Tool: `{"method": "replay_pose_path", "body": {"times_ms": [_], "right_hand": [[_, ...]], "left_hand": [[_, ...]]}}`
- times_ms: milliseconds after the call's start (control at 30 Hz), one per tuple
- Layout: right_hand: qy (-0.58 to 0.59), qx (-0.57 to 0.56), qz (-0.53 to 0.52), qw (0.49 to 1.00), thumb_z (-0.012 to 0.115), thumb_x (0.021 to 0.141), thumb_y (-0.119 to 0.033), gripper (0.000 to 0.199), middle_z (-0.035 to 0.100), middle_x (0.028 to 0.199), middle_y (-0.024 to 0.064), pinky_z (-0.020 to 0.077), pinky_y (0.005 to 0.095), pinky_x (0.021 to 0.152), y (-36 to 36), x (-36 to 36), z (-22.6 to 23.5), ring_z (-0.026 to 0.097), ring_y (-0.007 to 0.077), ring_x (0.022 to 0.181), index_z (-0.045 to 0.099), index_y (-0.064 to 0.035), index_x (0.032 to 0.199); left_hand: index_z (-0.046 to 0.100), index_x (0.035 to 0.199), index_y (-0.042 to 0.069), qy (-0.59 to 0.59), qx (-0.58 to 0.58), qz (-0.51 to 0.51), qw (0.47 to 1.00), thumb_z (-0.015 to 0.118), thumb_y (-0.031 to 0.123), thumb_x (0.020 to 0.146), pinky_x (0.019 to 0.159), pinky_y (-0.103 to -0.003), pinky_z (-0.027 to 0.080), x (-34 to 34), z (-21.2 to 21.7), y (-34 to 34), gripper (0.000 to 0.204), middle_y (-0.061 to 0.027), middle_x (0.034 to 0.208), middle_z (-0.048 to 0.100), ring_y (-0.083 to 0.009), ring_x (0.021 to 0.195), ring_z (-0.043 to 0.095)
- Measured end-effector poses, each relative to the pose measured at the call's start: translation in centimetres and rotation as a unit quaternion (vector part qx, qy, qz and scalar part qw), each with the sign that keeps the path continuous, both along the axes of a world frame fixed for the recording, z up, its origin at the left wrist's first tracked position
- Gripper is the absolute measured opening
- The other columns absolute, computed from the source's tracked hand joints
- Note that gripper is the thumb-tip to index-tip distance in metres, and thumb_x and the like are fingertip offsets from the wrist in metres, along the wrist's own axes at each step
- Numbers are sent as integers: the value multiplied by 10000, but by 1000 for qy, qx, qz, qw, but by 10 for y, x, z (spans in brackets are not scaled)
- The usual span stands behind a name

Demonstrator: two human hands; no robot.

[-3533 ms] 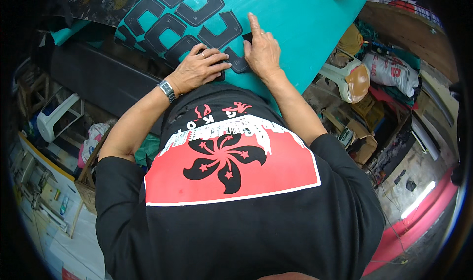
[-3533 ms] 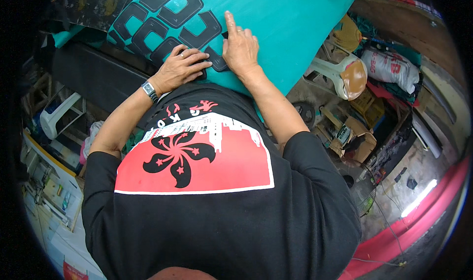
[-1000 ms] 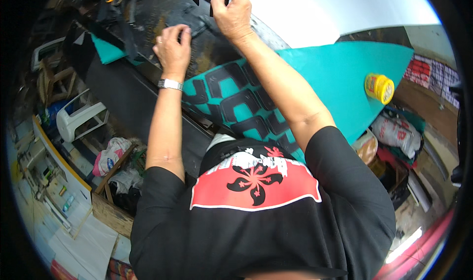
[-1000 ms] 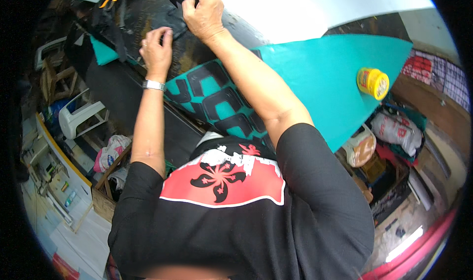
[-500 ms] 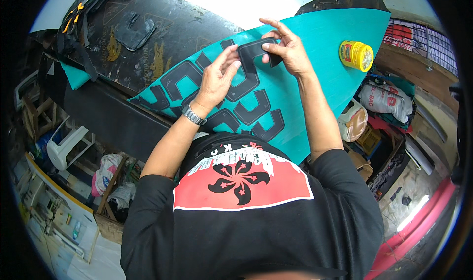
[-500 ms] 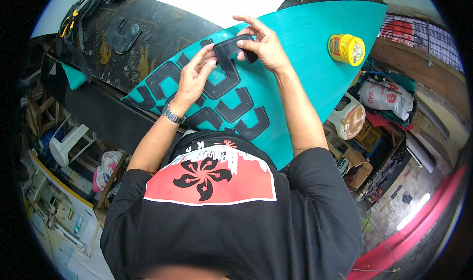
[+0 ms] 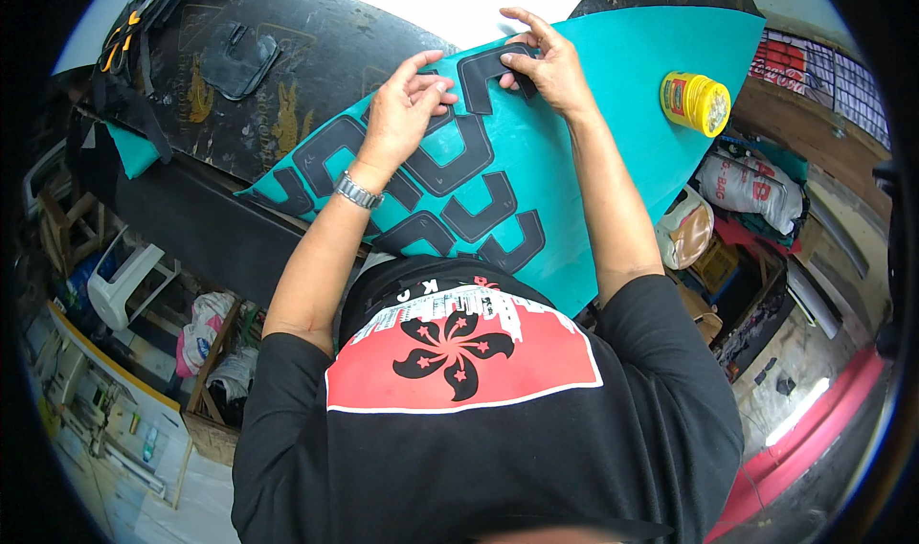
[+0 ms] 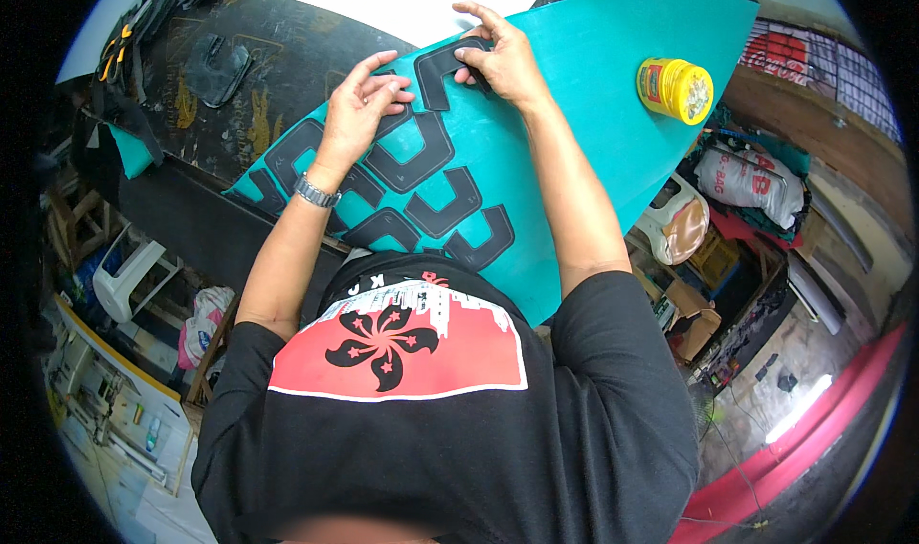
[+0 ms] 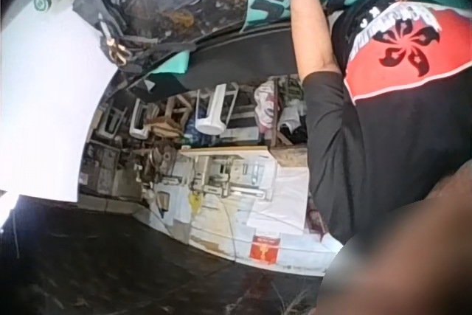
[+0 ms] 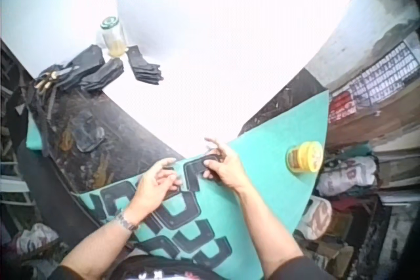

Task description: The person places black U-shaped stickers onto a teal board, pressing each into place. They then use scissors to trim the excess teal material around the applied stickers.

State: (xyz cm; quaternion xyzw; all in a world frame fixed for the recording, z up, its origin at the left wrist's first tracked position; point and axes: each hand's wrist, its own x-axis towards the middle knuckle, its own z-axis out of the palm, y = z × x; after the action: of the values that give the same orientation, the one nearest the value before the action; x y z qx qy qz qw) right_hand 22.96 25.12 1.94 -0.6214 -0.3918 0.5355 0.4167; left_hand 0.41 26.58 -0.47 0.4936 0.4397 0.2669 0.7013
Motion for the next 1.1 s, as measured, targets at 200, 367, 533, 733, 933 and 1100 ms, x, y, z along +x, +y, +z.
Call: {"method": "replay_pose_path", "body": {"times_ms": [200,367,533,733,933,1100], "right_hand": [[-2,-6,-4,1000,641,844,120,618,627,951,63,531,212,521,1,0,-5,673,109,643,553,-133,1401],[23,21,7,999,635,851,121,620,622,945,57,534,203,543,-1,0,-4,665,100,655,549,-139,1407],[-26,32,-12,999,625,853,127,624,625,947,50,539,200,569,-8,-6,-1,652,89,667,552,-150,1408],[-43,95,-18,994,610,851,134,635,634,971,51,548,207,584,-7,-12,-1,648,89,670,548,-149,1416],[-21,66,-32,997,647,845,113,639,650,970,76,538,208,553,-12,-9,10,665,107,661,519,-117,1427],[-22,22,-44,999,664,836,104,637,664,932,88,526,204,526,-3,-9,3,670,111,643,521,-108,1419]], "left_hand": [[524,1395,33,-4,4,-3,1000,579,88,1006,797,-273,594,-1,0,1,396,-122,1095,708,-172,950,711],[596,1317,26,83,66,-12,994,684,120,938,707,-261,576,5,4,-2,400,-66,911,704,-124,806,699],[624,1309,68,247,249,-88,932,780,194,858,595,-285,537,11,9,6,493,-42,766,655,-119,614,638],[689,1204,106,265,293,-90,914,787,204,843,619,-318,542,17,8,13,386,-43,751,641,-146,625,633],[710,1048,51,244,282,-59,926,779,229,861,640,-275,524,19,0,21,267,-28,765,675,-124,672,647],[727,952,30,179,99,-63,977,760,242,879,652,-280,543,20,1,32,226,-71,789,741,-111,716,698]]}}
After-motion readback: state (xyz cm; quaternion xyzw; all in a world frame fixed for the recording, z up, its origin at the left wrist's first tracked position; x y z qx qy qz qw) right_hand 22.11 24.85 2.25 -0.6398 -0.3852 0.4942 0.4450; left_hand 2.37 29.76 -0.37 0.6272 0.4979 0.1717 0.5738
